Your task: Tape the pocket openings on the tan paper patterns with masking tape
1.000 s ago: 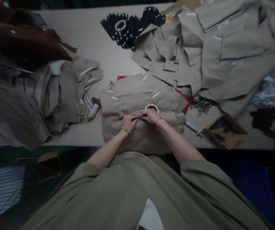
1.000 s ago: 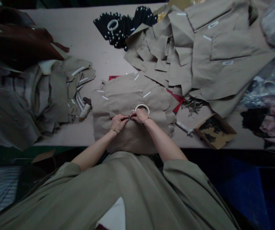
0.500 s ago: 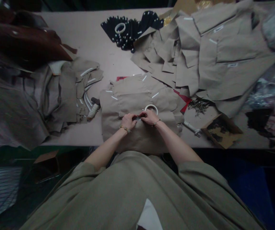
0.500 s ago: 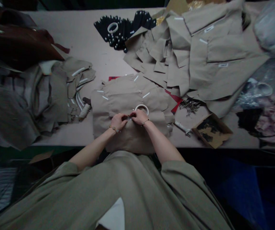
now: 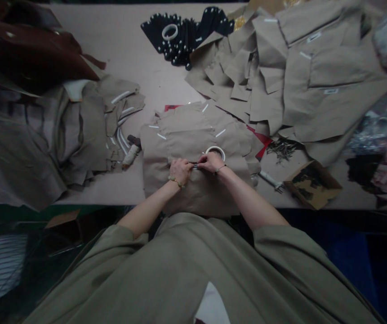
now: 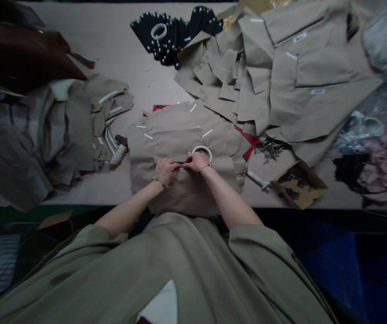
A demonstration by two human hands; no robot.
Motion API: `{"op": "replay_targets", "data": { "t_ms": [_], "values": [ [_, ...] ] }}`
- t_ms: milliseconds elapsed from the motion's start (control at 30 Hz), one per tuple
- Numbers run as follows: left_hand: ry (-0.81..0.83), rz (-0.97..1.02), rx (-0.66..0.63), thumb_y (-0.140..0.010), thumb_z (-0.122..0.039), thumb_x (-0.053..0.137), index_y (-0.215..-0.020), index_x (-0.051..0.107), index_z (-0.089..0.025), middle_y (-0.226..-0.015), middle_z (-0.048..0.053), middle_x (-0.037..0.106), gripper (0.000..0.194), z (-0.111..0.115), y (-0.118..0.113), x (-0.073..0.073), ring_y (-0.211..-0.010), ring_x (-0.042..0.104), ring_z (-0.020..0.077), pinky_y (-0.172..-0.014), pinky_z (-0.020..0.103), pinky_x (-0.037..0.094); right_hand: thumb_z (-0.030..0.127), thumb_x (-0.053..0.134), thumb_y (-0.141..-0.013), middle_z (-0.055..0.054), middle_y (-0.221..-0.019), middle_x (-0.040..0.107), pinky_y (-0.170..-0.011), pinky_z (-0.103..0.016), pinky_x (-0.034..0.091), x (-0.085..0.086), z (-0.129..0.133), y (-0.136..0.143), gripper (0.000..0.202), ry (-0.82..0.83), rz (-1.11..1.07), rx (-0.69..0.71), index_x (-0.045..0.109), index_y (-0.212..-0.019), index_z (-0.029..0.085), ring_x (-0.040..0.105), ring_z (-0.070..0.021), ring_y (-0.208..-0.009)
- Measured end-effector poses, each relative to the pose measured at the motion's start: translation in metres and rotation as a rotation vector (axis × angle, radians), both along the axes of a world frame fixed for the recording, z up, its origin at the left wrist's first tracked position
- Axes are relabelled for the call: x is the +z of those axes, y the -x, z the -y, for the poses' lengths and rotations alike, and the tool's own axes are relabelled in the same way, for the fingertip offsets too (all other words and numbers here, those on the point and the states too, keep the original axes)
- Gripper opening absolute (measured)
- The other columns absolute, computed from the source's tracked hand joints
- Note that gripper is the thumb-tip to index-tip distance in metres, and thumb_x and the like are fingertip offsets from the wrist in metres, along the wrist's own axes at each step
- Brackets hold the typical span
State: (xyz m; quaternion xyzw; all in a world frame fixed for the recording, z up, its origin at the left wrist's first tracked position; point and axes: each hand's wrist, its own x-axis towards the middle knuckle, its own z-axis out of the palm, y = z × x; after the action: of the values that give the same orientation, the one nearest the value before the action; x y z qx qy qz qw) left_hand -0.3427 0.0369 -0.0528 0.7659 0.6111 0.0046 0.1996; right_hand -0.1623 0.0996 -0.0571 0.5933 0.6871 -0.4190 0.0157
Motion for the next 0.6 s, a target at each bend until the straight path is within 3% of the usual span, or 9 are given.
{"op": "replay_targets", "data": {
  "t_ms": [133,267,433,533,600],
  "values": [
    [0.018,0.031,-0.081,-0.099,-0.033,0.055,-0.103,0.081,-0.031,-0.103,0.008,0.074,0.027,-0.01,0.01,0.0,-0.106,0.056,0.0266,-0.095,0.042,0.039,0.039,0.081,-0.078,0.0,-0.088,0.077,-0.07,-0.021,0.045,0.006,0.001,0.005,0.021,0.019,0.047,-0.031,0.083,-0.094,0.025,0.067,-0.0134,-0.081],
    [0.129,0.082,-0.174,-0.091,-0.038,0.067,-0.103,0.081,-0.029,-0.103,0.006,0.073,0.02,-0.038,0.024,-0.001,-0.101,0.061,0.0227,-0.084,0.032,0.044,0.043,0.082,-0.076,-0.001,-0.092,0.076,-0.073,-0.024,0.047,0.007,0.01,0.014,0.021,-0.043,0.145,-0.085,0.081,-0.09,0.027,0.067,-0.0174,-0.087],
    [0.262,-0.013,-0.103,-0.069,-0.045,0.087,-0.085,0.078,-0.023,-0.093,0.002,0.073,0.029,-0.075,0.015,0.006,-0.087,0.064,0.0184,-0.072,0.024,0.044,0.047,0.076,-0.084,-0.007,-0.105,0.071,-0.08,-0.028,0.048,0.004,0.014,0.015,0.025,-0.131,0.159,-0.019,0.078,-0.092,0.024,0.065,-0.0213,-0.095],
    [0.297,-0.053,-0.028,-0.071,-0.041,0.086,-0.085,0.075,-0.018,-0.088,0.005,0.074,0.03,-0.076,0.003,0.01,-0.084,0.065,0.019,-0.072,0.025,0.046,0.04,0.071,-0.088,-0.01,-0.108,0.068,-0.088,-0.031,0.048,0.005,0.014,0.004,0.023,-0.171,0.093,0.109,0.075,-0.099,0.021,0.063,-0.0232,-0.101],
    [0.229,-0.027,-0.006,-0.074,-0.036,0.084,-0.091,0.074,-0.016,-0.094,0.009,0.075,0.028,-0.066,0.0,0.013,-0.088,0.067,0.0217,-0.076,0.027,0.049,0.028,0.065,-0.09,-0.011,-0.108,0.068,-0.09,-0.032,0.047,0.01,0.02,-0.005,0.02,-0.198,0.022,0.178,0.07,-0.107,0.018,0.062,-0.0234,-0.102]
  ]
}}
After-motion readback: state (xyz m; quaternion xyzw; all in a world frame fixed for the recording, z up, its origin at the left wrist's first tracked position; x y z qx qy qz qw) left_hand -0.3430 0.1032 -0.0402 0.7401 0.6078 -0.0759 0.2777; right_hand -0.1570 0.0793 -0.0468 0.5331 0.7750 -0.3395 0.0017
